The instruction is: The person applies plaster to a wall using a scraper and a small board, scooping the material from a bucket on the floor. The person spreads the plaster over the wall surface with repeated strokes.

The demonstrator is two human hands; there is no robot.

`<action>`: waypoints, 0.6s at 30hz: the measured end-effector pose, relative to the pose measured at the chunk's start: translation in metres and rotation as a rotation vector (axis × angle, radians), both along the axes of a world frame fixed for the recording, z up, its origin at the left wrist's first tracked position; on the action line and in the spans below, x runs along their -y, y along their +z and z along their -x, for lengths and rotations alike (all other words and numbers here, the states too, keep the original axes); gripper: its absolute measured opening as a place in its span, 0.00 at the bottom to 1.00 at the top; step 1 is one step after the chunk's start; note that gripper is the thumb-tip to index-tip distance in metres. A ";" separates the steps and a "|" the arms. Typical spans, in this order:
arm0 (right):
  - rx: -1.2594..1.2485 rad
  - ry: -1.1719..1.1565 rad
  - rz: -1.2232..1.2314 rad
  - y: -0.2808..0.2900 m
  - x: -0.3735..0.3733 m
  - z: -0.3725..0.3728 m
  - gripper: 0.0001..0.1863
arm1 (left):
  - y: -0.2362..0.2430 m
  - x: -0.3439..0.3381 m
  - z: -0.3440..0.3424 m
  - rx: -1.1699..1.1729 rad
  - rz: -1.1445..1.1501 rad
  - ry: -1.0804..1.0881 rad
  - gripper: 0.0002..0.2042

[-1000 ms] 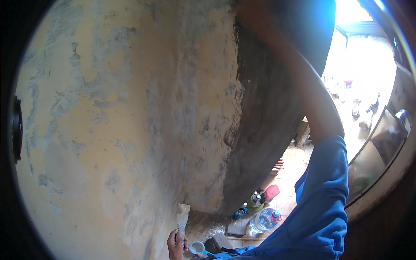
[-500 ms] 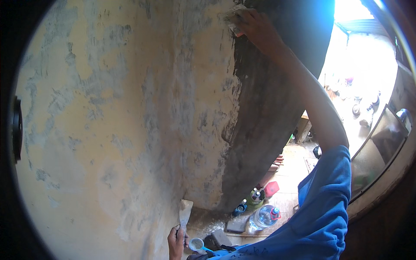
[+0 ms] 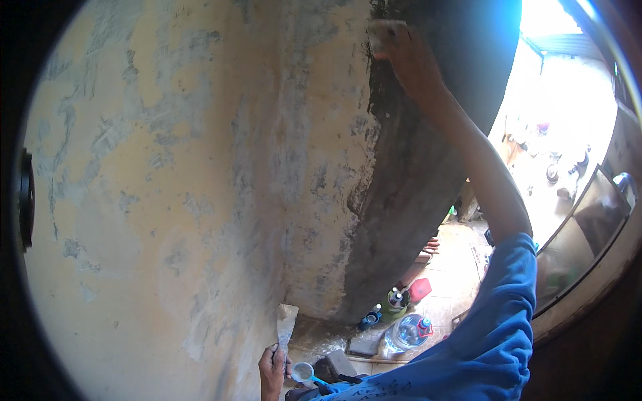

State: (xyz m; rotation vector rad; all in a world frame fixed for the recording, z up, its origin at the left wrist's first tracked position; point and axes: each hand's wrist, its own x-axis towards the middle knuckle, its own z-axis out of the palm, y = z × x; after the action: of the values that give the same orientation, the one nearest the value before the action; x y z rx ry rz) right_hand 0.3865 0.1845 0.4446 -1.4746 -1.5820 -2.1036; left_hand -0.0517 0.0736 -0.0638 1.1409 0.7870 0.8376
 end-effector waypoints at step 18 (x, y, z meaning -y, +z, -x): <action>-0.361 -0.157 -0.424 0.037 -0.066 0.042 0.16 | -0.019 0.012 0.000 -0.072 -0.057 0.045 0.17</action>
State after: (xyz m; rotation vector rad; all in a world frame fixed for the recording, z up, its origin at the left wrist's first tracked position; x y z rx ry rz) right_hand 0.3446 0.2505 0.4813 -1.7289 -0.8590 -1.9399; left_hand -0.0520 0.0611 -0.0831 1.2129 0.8559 0.8648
